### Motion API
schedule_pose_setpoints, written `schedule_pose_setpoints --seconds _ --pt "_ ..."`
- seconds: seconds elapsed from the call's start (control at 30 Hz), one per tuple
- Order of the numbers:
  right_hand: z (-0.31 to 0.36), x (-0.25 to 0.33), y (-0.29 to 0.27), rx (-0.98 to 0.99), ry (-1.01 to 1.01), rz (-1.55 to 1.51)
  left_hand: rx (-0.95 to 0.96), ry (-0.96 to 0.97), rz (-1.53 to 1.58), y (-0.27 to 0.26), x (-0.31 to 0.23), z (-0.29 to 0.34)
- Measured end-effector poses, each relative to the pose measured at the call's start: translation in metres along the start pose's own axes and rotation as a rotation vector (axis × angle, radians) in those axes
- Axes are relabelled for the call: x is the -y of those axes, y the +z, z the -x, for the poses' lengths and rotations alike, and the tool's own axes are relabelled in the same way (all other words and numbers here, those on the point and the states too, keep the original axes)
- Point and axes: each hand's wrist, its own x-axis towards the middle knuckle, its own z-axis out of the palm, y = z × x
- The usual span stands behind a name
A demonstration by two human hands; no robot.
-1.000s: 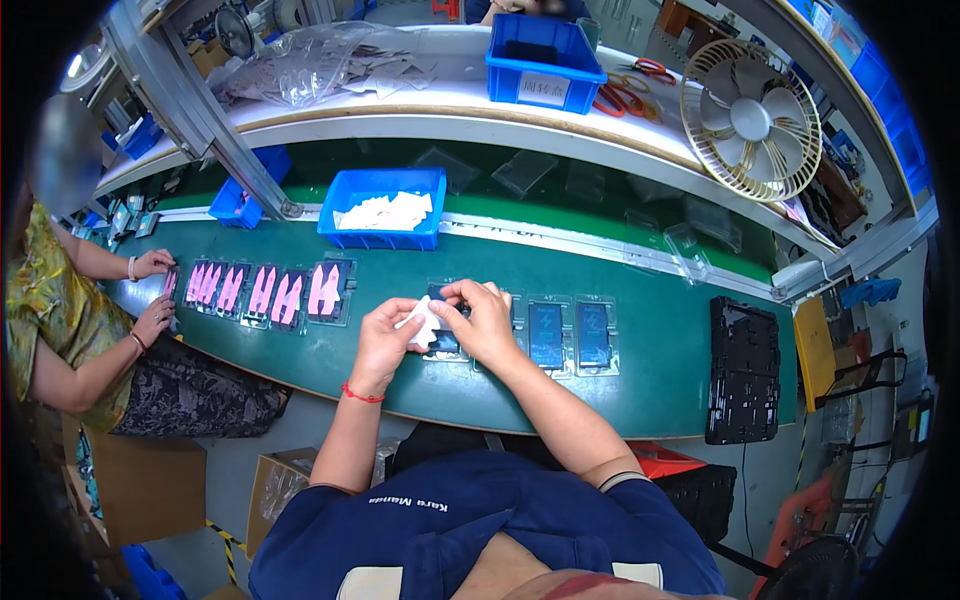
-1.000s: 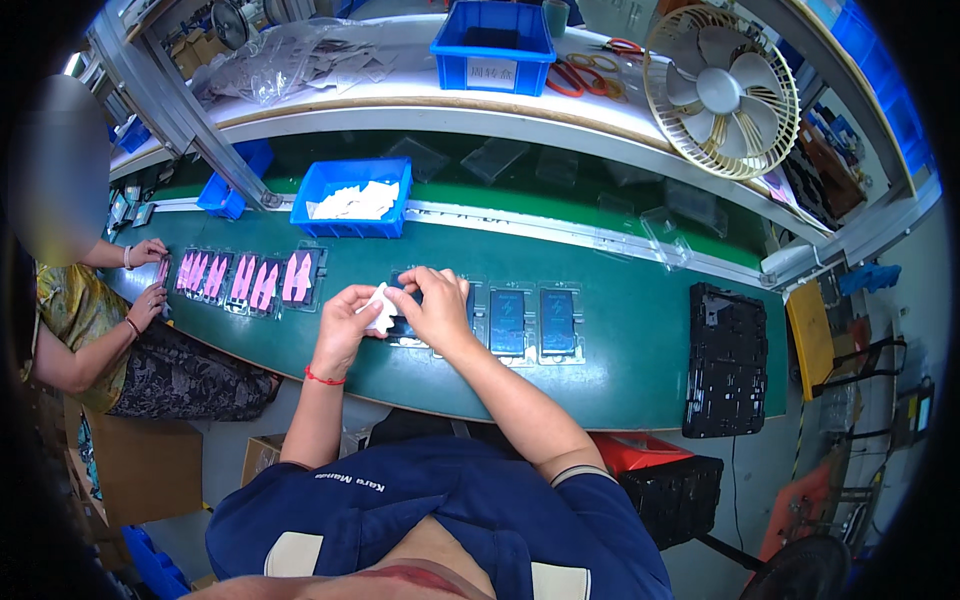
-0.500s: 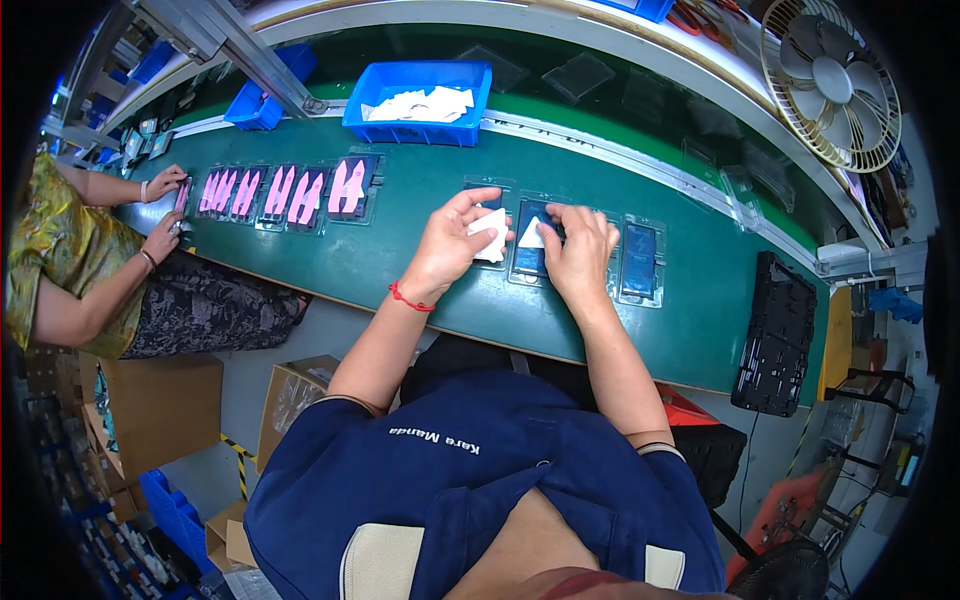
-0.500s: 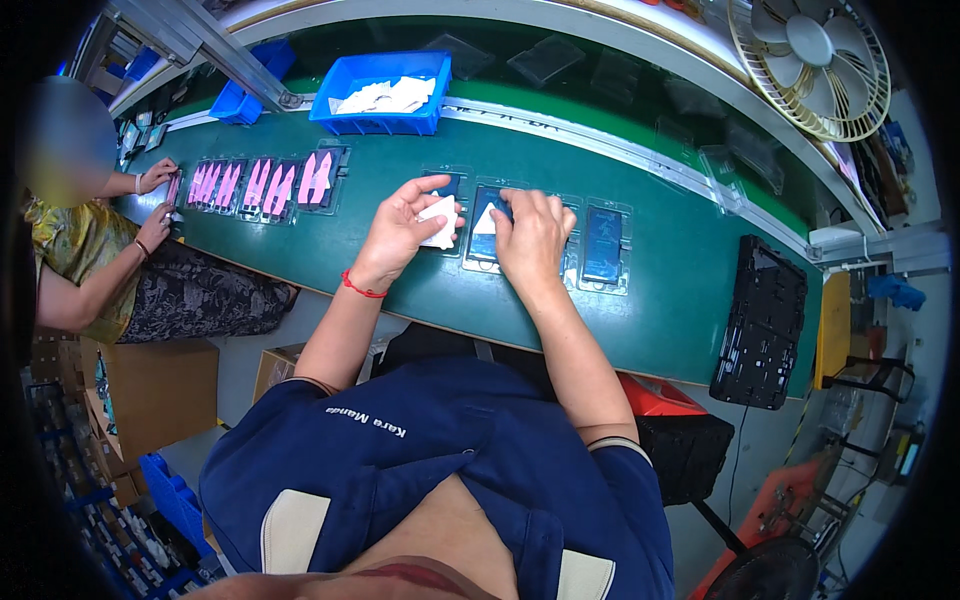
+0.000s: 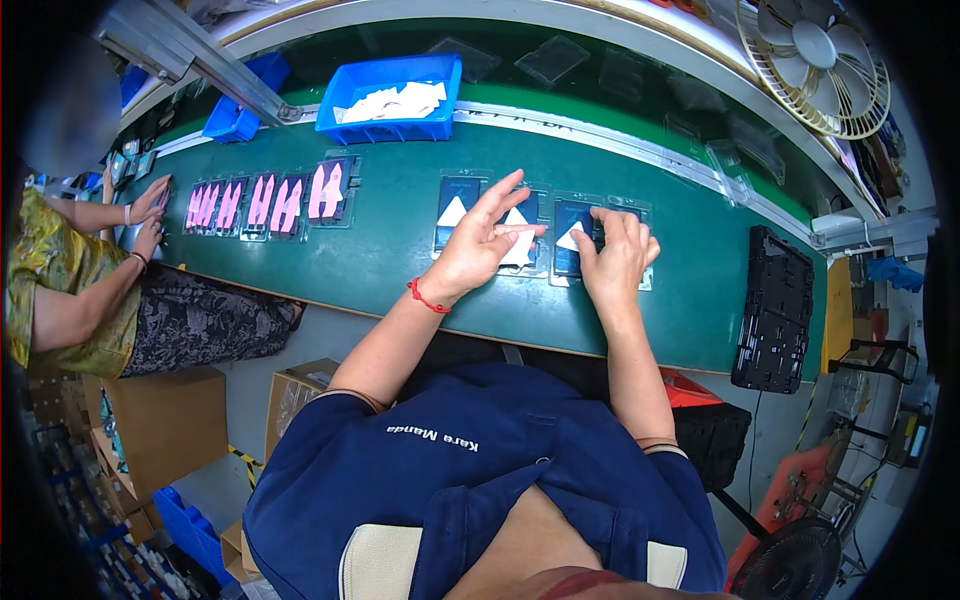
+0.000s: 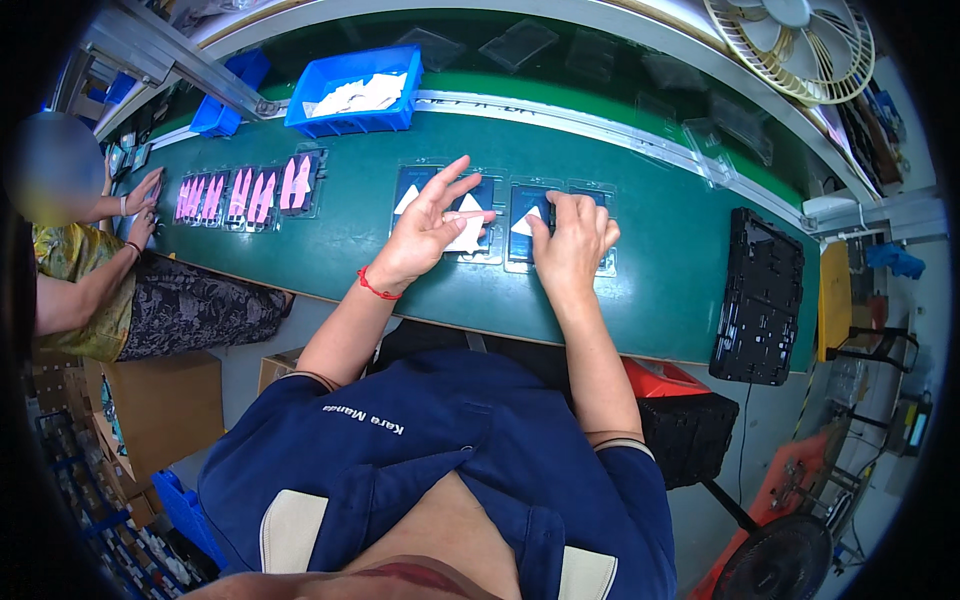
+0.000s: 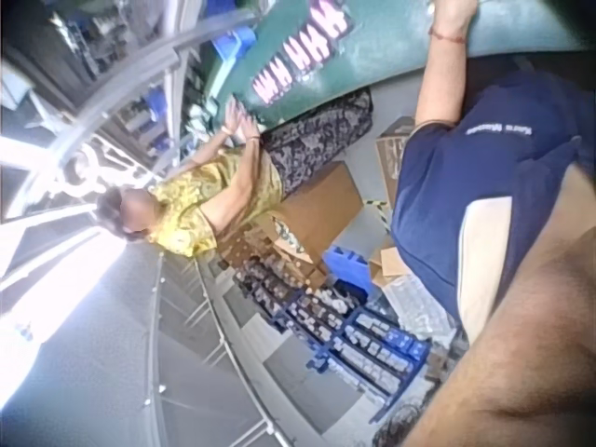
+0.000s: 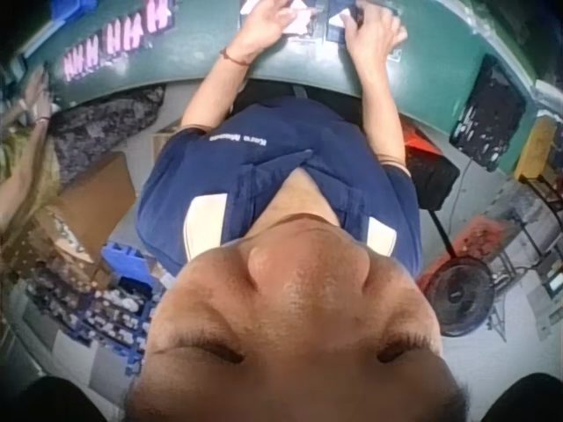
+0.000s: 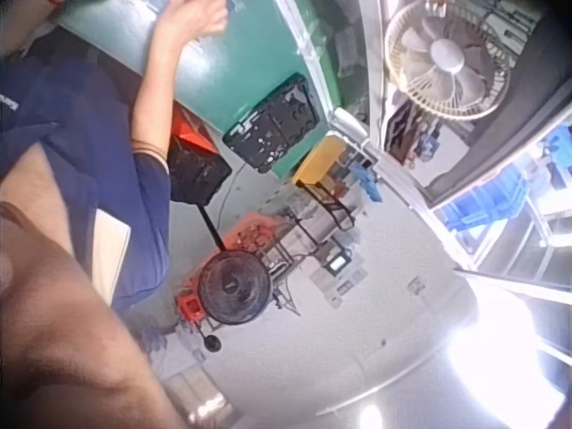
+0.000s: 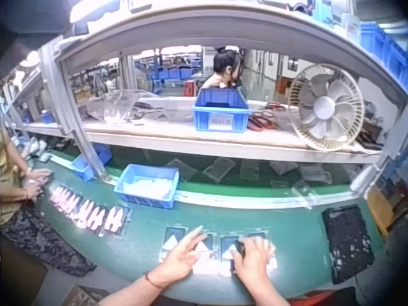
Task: Assembling electronic components by placing screens into plastic frames, adding padding, and attaching pink covers.
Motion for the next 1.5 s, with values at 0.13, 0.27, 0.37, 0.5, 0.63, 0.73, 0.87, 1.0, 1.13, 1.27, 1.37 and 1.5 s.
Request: schedule_pose_setpoints --seconds 0.13,0.27,0.37,0.5,0.63,0.73,0.87,1.0,1.13,1.27,1.37,1.5 --pt "0.004 0.011 -0.001 0.095 -0.076 -0.353 0.052 0.07 0.023 0.014 0.001 -0.006" --pt "0.004 0.009 -0.001 0.201 -0.091 -0.571 0.11 0.065 -0.019 0.022 -0.005 -0.005" --pt "0.003 0.012 -0.01 0.224 -0.093 -0.597 0.129 0.047 0.065 0.023 -0.006 -0.002" --pt "0.007 0.008 -0.009 0.332 0.118 -0.651 0.143 0.015 0.166 0.025 -0.002 -0.002" --pt "0.007 0.001 -0.002 0.322 0.27 -1.086 0.224 0.125 0.022 0.024 0.0 -0.005" --pt "0.001 -0.01 -0.015 0.033 0.332 -1.091 0.138 0.167 -0.246 0.011 -0.013 -0.005" --pt "0.0 -0.049 -0.046 -0.192 -0.316 0.036 -0.215 0.432 -0.627 -0.054 -0.042 -0.045" --pt "0.017 -0.058 -0.048 0.028 -0.456 0.063 -0.491 0.337 -0.426 -0.135 -0.056 -0.104" --pt "0.024 -0.043 -0.048 0.194 -0.332 0.037 -0.592 0.245 -0.922 -0.17 -0.055 -0.126" --pt "0.024 -0.027 -0.038 0.367 -0.382 0.231 -0.759 0.438 -0.908 -0.161 -0.076 -0.099" --pt "0.025 -0.018 -0.029 0.375 -0.354 0.253 -1.119 0.905 -0.938 -0.194 -0.104 -0.06" --pt "0.022 0.009 -0.013 0.395 -0.35 0.246 -1.57 0.683 -0.957 -0.316 -0.134 -0.013"
